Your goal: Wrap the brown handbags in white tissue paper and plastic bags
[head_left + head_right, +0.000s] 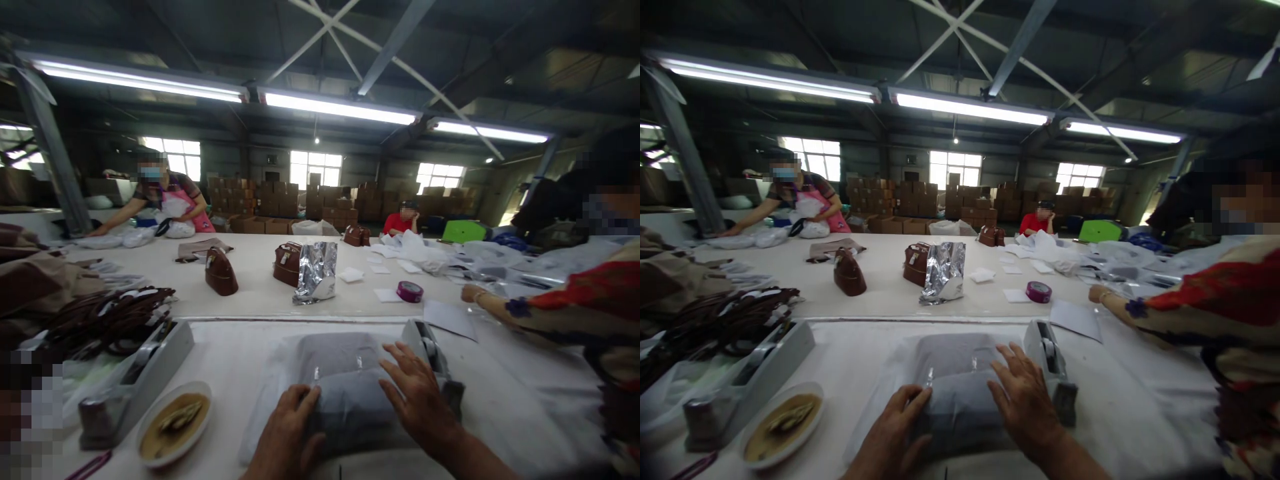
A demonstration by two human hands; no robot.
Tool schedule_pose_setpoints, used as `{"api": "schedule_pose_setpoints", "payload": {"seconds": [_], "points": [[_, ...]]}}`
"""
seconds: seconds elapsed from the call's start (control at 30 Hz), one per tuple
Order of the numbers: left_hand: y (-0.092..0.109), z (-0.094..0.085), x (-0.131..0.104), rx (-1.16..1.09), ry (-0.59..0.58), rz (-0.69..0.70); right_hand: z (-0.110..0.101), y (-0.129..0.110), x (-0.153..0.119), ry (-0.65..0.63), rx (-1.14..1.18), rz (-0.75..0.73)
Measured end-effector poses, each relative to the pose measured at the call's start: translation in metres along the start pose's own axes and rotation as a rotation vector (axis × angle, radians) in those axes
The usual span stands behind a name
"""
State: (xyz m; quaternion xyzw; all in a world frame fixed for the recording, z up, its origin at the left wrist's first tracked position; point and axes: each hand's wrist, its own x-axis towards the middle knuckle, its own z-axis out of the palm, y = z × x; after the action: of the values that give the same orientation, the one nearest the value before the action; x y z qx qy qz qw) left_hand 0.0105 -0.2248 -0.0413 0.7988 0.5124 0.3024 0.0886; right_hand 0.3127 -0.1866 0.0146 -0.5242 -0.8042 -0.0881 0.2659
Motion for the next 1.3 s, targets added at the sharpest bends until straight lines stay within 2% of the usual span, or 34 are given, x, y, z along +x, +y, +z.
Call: {"api": "schedule_pose_setpoints", "payload": {"seconds": [0.1,0.2,0.27,0.4,0.47,0.57,0.67,0.83,0.9,0.97,1.03,1.1,1.2,1.3], "points": [[0.003,-0.002,0.007,0.095,0.133,0.008,-0.001,0.024,-0.026,0.056,0.02,0.029],[0.014,0.004,0.019,0.23,0.214,0.04,0.011,0.022,-0.04,0.045,0.064,-0.015],[0.023,0.013,0.026,0.316,0.16,0.08,0.024,0.011,-0.042,-0.026,0.101,-0.06],[0.029,0.029,0.034,0.445,-0.055,0.078,0.046,-0.006,-0.036,-0.222,0.176,-0.063],[0.025,0.029,0.034,0.49,-0.088,0.09,0.048,-0.005,-0.033,-0.233,0.204,-0.034],[0.021,0.022,0.033,0.559,0.006,0.158,0.038,0.006,-0.036,-0.105,0.221,-0.001],[0.026,0.015,0.035,0.606,0.124,0.232,0.022,0.019,-0.047,0.032,0.218,0.03],[0.043,0.019,0.049,0.629,0.152,0.352,0.008,0.051,-0.066,0.217,0.252,0.064],[0.044,0.023,0.055,0.655,0.166,0.375,0.001,0.075,-0.063,0.295,0.307,0.179],[0.04,0.027,0.059,0.689,0.199,0.401,-0.011,0.103,-0.054,0.344,0.398,0.398],[0.032,0.034,0.061,0.711,0.24,0.438,-0.023,0.127,-0.043,0.32,0.521,0.677],[0.025,0.042,0.062,0.707,0.285,0.484,-0.031,0.142,-0.034,0.239,0.626,0.881],[0.018,0.051,0.06,0.676,0.326,0.499,-0.029,0.145,-0.029,0.149,0.705,0.966],[0.019,0.049,0.058,0.655,0.324,0.528,-0.017,0.135,-0.028,0.117,0.776,1.022]]}}
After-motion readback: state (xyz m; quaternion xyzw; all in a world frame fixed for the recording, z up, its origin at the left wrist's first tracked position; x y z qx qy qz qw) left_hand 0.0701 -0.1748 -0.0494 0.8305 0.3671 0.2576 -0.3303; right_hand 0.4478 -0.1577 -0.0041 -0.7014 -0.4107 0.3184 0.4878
